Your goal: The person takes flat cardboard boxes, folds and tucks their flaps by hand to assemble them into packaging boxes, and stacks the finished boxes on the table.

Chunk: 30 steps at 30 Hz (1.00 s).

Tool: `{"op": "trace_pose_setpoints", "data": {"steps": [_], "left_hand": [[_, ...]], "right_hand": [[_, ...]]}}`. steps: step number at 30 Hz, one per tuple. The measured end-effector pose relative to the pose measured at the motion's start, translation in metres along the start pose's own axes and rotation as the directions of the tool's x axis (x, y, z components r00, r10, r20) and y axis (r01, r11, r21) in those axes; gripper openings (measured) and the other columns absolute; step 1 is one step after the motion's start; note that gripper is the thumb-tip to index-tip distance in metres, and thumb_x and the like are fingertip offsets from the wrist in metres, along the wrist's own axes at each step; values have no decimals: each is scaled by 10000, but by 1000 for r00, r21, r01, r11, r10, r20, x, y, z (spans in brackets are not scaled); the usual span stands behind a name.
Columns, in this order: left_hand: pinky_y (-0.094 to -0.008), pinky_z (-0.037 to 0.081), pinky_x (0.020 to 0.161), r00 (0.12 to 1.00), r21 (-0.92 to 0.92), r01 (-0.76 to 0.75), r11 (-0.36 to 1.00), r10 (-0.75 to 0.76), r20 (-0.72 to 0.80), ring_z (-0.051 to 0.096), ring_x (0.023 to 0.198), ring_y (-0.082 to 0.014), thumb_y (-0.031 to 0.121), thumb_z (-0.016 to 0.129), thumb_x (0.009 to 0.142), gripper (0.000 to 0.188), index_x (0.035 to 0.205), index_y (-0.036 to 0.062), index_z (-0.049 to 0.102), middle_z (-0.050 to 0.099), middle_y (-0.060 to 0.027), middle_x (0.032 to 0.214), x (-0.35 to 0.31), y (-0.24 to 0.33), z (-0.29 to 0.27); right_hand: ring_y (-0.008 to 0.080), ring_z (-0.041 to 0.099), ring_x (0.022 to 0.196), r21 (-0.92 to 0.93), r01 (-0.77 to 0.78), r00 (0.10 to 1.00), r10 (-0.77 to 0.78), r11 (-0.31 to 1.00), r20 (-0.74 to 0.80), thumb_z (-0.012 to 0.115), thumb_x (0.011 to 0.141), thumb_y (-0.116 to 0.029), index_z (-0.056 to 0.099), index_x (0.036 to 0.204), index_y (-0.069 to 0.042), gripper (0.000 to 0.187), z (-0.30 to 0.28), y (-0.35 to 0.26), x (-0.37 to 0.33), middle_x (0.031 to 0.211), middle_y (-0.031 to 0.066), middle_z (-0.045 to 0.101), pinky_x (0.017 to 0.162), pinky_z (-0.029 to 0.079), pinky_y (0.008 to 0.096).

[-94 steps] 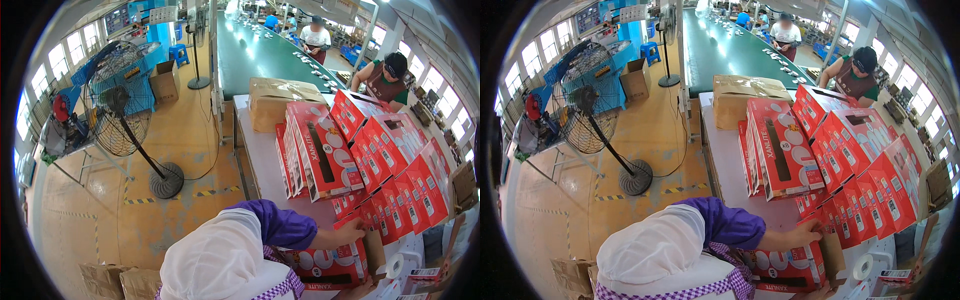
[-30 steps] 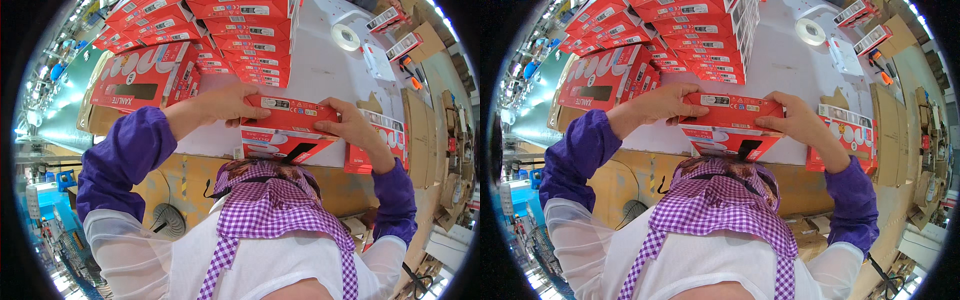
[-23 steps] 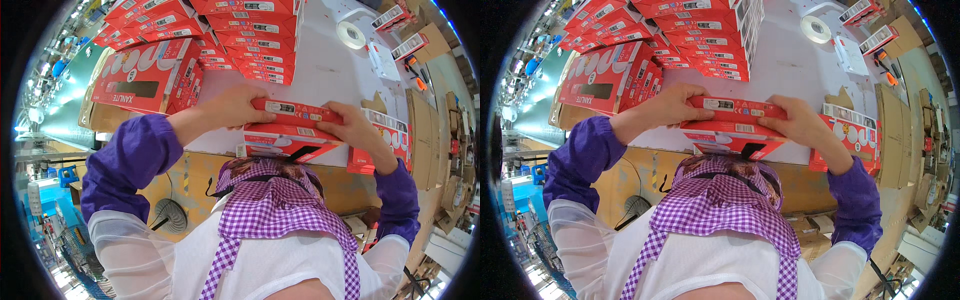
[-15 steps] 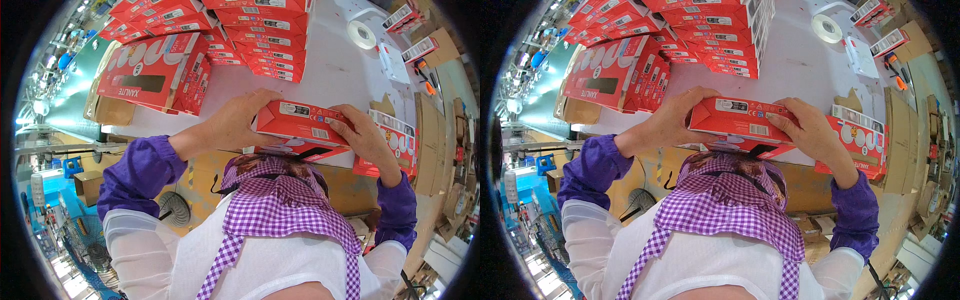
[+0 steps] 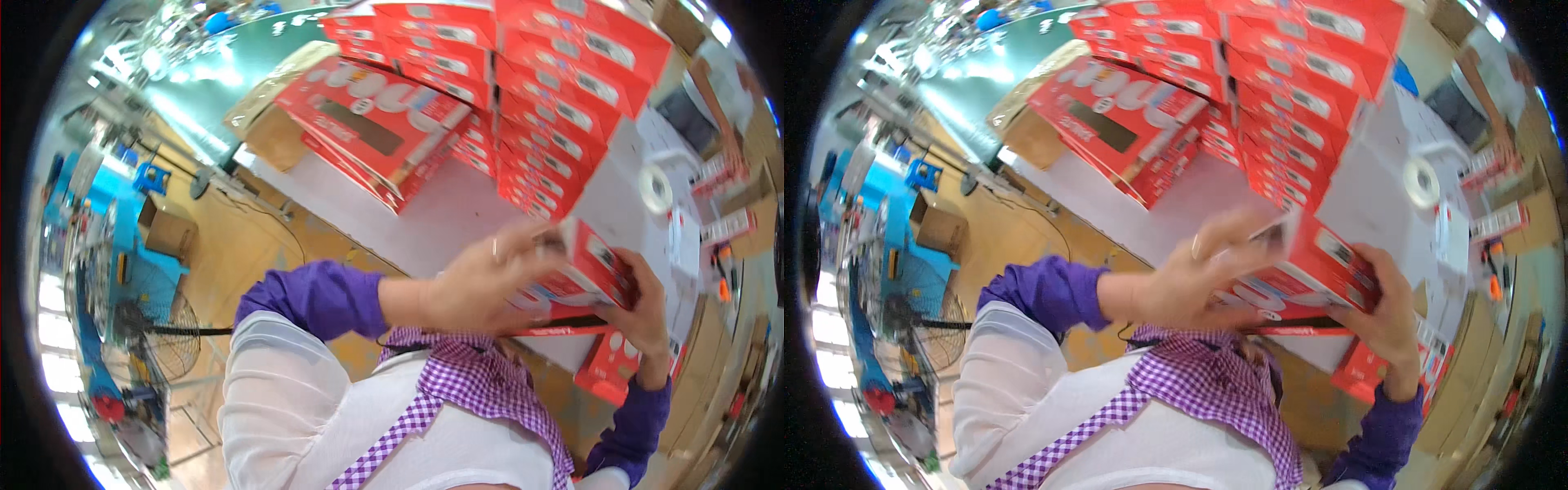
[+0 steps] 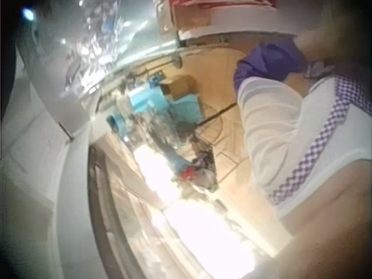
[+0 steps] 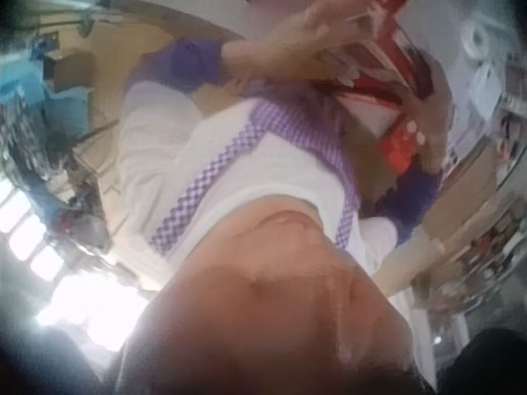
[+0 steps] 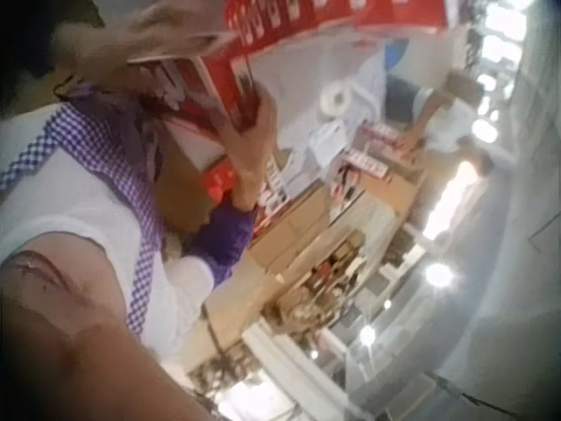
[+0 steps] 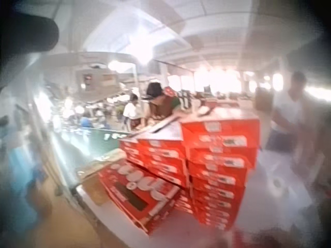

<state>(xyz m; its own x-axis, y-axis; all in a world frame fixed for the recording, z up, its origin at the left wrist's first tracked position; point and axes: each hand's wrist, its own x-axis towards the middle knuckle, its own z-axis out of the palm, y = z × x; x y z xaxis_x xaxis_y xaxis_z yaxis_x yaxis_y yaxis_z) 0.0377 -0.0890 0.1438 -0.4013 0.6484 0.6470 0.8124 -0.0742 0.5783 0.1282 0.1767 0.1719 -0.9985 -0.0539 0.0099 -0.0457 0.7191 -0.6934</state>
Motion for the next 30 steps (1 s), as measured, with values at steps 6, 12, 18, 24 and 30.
{"op": "trace_pose_setpoints", "data": {"steps": [6,12,18,24,30], "left_hand": [[-341,479,571,879,-94,-458,884,466,100,611,705,-253,173,690,832,204,922,4,619,595,-136,898,-28,67,-5],[-373,480,577,984,-308,85,948,-31,175,606,692,-279,170,668,871,171,916,20,598,593,-95,816,-55,54,-13],[-311,470,578,938,-202,307,930,-332,-100,580,659,-186,133,647,891,145,999,45,606,577,-71,823,-72,30,-31],[-265,442,578,653,-210,494,844,-520,-551,521,630,-115,150,674,872,261,1096,47,588,560,-43,862,-90,-37,-38],[-273,469,608,701,-187,596,781,-620,-351,562,690,-107,160,673,863,306,1130,38,586,598,-49,940,-84,-64,-45]], "right_hand": [[200,570,1093,789,155,977,28,595,-213,744,706,-157,426,1325,53,727,2,-11,33,1185,103,582,968,432,312],[181,604,1054,993,22,985,166,113,-40,610,908,-155,504,1245,-31,375,97,-66,96,1206,85,590,896,507,344],[200,560,1093,995,-86,981,173,-46,93,626,911,-331,505,1273,-84,454,161,-104,180,1230,65,573,924,481,385],[195,522,1097,930,-179,972,205,321,116,622,910,-368,502,1283,-87,482,187,-67,200,1224,32,532,861,454,362],[215,546,1129,518,38,878,219,855,-425,588,917,-270,512,1281,3,462,164,69,103,1249,125,558,898,472,399]]}}
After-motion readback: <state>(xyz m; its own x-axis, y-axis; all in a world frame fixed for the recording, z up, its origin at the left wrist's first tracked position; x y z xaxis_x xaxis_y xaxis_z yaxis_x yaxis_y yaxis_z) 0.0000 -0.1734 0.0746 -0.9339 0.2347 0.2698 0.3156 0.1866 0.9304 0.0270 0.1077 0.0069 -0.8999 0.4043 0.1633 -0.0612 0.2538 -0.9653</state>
